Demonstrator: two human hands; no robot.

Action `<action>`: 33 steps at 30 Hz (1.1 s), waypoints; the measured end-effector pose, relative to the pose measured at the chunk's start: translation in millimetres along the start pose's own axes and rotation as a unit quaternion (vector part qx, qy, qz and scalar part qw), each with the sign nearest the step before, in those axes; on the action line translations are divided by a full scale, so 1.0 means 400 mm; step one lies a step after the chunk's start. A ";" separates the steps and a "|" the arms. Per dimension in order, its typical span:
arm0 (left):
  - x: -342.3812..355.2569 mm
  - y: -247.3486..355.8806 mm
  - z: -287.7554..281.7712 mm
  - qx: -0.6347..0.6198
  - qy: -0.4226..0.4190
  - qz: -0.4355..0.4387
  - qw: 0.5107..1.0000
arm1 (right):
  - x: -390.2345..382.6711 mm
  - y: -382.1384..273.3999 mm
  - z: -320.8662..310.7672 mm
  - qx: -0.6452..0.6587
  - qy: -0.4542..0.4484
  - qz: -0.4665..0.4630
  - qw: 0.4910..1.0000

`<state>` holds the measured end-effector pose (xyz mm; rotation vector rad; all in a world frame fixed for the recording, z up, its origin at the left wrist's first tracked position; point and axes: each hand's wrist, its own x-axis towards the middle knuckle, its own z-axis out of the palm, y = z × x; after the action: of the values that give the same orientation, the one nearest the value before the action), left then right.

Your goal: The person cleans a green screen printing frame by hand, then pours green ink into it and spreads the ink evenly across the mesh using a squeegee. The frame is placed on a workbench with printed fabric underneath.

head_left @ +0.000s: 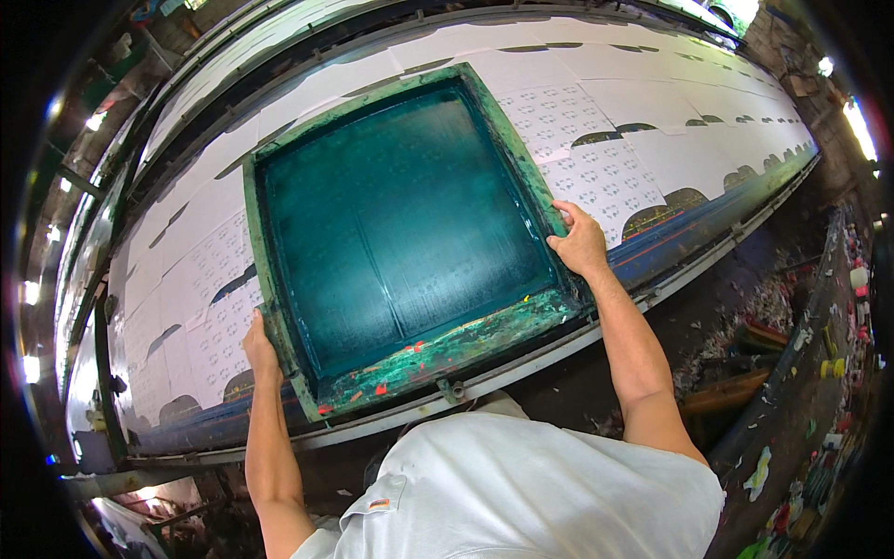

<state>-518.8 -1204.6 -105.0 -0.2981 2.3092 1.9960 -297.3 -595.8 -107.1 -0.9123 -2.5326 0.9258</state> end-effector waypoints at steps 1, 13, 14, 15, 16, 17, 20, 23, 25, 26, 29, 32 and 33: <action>0.002 -0.005 -0.002 0.014 0.004 0.002 1.000 | 0.000 0.000 0.003 -0.002 -0.001 -0.002 1.000; 0.066 -0.085 -0.010 0.289 0.079 0.022 0.954 | -0.137 -0.139 0.020 -0.161 0.022 -0.253 0.954; 0.074 -0.095 -0.013 0.347 0.101 0.041 0.931 | -0.182 -0.192 0.014 -0.134 0.003 -0.326 0.936; 0.086 -0.088 -0.016 0.397 0.072 0.062 0.913 | -0.229 -0.224 0.017 -0.077 -0.091 -0.368 0.922; 0.103 -0.076 -0.021 0.446 0.045 0.080 0.891 | -0.274 -0.252 0.028 -0.018 -0.186 -0.405 0.895; 0.122 -0.074 -0.026 0.476 0.039 0.101 0.873 | -0.316 -0.283 0.046 -0.011 -0.260 -0.420 0.870; 0.162 -0.083 -0.024 0.515 0.023 0.115 0.849 | -0.411 -0.362 0.093 -0.063 -0.299 -0.457 0.835; 0.118 -0.073 0.023 0.489 0.071 0.118 0.861 | -0.422 -0.363 0.135 -0.083 -0.243 -0.453 0.854; 0.121 -0.074 0.020 0.476 0.058 0.101 0.872 | -0.429 -0.406 0.158 -0.104 -0.194 -0.448 0.866; 0.121 -0.074 0.016 0.465 0.062 0.089 0.878 | -0.431 -0.427 0.170 -0.115 -0.170 -0.443 0.873; 0.113 -0.048 0.036 0.432 0.052 0.059 0.899 | -0.403 -0.467 0.217 -0.161 -0.213 -0.426 0.864; 0.115 -0.046 0.027 0.428 0.051 0.056 0.900 | -0.361 -0.499 0.232 -0.174 -0.273 -0.368 0.871; 0.117 -0.050 0.021 0.428 0.051 0.065 0.900 | -0.358 -0.524 0.222 -0.200 -0.287 -0.348 0.870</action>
<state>-561.3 -1203.7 -134.3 -0.1769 3.0391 0.8205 -327.2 -855.5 -43.3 0.3074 -3.2451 0.4742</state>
